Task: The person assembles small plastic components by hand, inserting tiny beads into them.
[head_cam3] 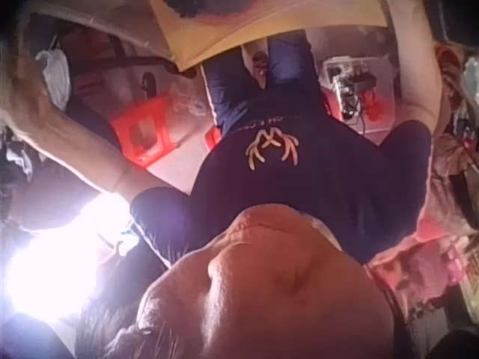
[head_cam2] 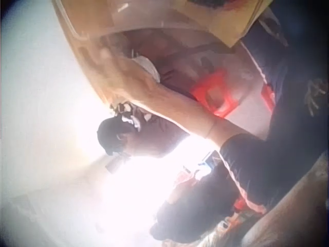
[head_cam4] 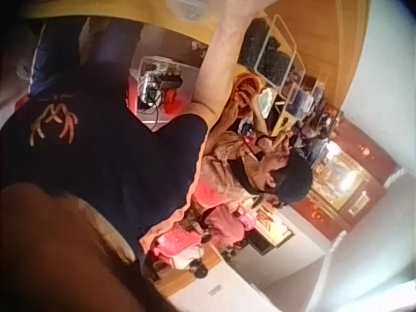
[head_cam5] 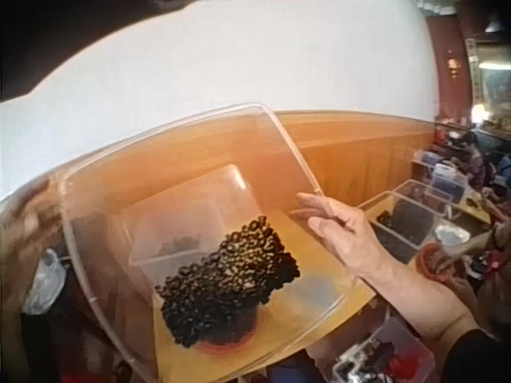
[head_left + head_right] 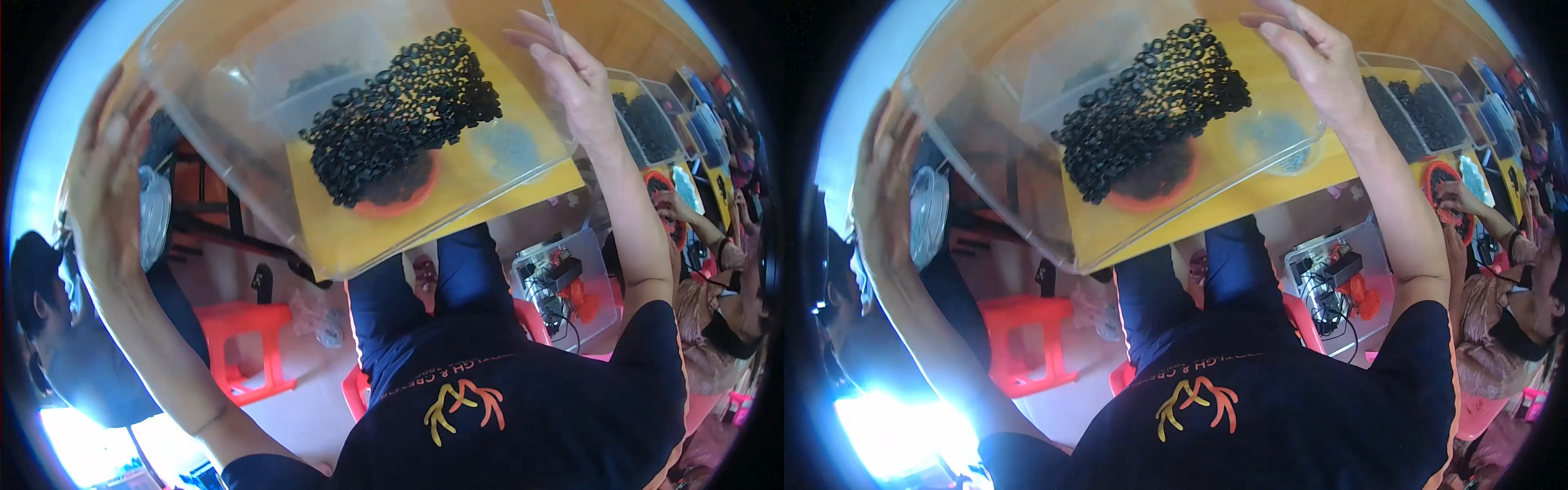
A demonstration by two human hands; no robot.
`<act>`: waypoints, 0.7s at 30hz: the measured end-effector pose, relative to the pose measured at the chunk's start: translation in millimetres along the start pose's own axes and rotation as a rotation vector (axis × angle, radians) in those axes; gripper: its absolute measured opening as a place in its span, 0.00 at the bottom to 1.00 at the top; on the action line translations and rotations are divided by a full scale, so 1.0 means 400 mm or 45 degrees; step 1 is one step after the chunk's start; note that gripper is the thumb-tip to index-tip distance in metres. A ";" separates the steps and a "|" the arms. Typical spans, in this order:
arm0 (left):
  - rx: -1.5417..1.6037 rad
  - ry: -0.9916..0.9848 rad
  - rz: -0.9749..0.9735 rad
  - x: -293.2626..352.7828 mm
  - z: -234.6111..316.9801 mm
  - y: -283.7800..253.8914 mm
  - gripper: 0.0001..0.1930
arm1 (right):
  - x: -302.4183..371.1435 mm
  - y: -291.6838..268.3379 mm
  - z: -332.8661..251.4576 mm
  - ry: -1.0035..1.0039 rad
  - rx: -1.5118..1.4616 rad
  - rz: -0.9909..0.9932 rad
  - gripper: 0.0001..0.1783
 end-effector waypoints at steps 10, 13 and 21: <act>0.534 -0.546 -0.216 0.173 -0.205 0.130 0.20 | -0.156 -0.326 0.246 0.269 -0.147 0.508 0.22; 0.574 -0.634 -0.313 0.043 -0.225 0.192 0.19 | -0.295 -0.453 0.271 0.305 -0.072 0.740 0.22; 0.545 -0.857 -0.533 0.322 -0.347 0.262 0.14 | -0.383 -0.421 0.605 0.542 0.256 0.810 0.21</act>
Point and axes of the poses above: each hand's wrist, its own x-axis away from the middle knuckle, its own y-axis out of the palm, z = x × y, the point moved 7 cm from there along -x, towards the middle knuckle, and after that the axes turned 14 degrees about y, right-handed, at the moved point
